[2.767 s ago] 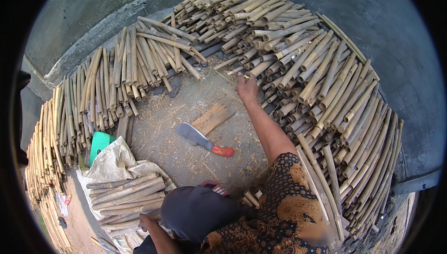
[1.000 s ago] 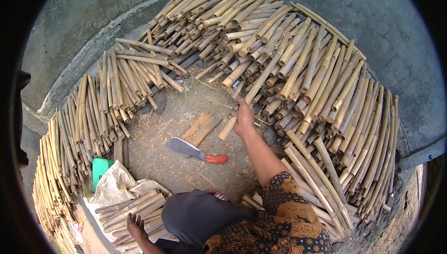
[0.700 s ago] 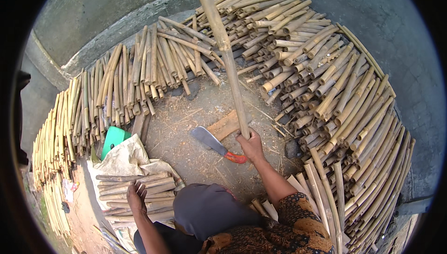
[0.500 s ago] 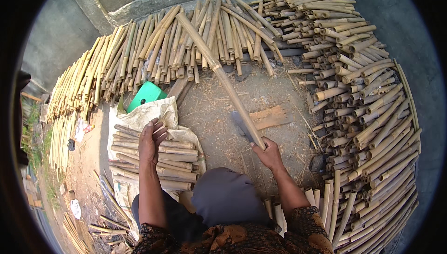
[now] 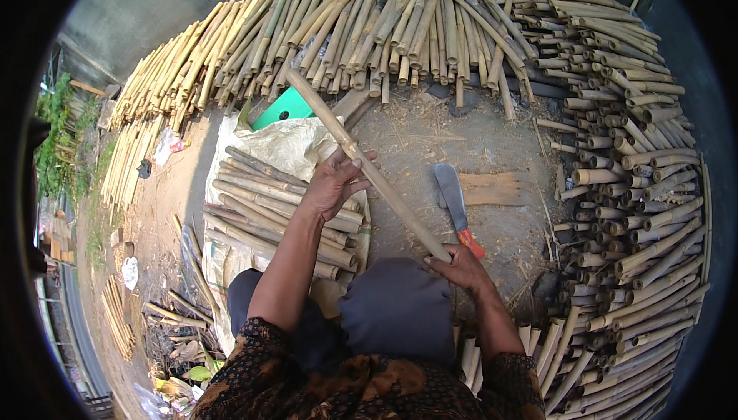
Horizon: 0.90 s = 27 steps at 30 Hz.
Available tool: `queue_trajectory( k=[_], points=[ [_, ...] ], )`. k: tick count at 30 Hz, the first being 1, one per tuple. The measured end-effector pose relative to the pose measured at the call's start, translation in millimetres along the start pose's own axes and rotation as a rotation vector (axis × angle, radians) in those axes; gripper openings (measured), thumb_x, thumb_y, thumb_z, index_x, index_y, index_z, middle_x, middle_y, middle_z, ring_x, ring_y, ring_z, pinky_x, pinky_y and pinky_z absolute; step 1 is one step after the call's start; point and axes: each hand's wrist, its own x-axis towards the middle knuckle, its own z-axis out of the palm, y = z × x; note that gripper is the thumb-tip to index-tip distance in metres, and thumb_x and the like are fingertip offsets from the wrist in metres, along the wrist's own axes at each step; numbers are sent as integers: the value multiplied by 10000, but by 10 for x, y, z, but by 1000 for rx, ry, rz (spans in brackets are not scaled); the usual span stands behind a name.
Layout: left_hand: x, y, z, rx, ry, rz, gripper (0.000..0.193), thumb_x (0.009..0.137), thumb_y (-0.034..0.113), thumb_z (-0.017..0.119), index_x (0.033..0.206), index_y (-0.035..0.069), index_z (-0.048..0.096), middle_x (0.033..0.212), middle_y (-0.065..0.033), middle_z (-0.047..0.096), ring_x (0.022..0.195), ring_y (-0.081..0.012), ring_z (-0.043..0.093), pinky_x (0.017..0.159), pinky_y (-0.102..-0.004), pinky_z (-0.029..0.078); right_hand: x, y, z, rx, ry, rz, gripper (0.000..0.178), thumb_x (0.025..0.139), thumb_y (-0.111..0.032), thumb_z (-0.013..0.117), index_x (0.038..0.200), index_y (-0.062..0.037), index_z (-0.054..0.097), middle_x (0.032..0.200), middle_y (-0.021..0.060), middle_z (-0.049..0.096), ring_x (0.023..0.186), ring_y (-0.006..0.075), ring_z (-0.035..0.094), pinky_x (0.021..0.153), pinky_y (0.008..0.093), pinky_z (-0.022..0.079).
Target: The person sits on the floor and repeatedly picks up bamboo sticks, shaves their ends with a knife to create a point, and places the finished sticks into a pile. The person handles the sticks one at a time and uses a red-handled knife for the sharpening.
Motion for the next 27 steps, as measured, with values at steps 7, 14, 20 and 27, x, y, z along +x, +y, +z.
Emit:
queue_trajectory(
  k=[7, 14, 20, 27],
  points=[
    [-20, -130, -196, 87, 417, 32, 482, 929, 337, 752, 1198, 4, 531, 960, -52, 588, 893, -150, 623, 771, -330, 590, 84, -33, 138, -260, 265, -100, 353, 899, -319, 751, 1089, -29, 685, 817, 75, 684, 768, 143, 643, 720, 324, 502],
    [-560, -847, -117, 29, 161, -100, 557, 980, 299, 683, 1384, 13, 431, 1143, -88, 601, 1057, -184, 630, 881, -376, 597, 465, -264, 495, -149, 14, -47, 353, 922, -277, 714, 1161, -19, 681, 895, 114, 713, 800, 162, 665, 732, 317, 517],
    [-766, -878, -694, -29, 504, -36, 461, 997, 301, 653, 1307, 19, 461, 1167, -105, 608, 1054, -210, 635, 788, -345, 628, 685, -281, 603, -151, 97, -366, 504, 982, -244, 623, 1431, -34, 534, 1126, 144, 695, 960, 179, 656, 866, 315, 521],
    [-864, -864, -1781, 203, 1079, -352, 846, 917, 463, 698, 1493, -41, 338, 1356, -264, 527, 1195, -387, 584, 943, -538, 543, 540, 78, 294, -71, 168, -101, 523, 1031, -300, 569, 1458, -9, 491, 1168, 114, 672, 973, 172, 644, 908, 315, 495]
  ],
)
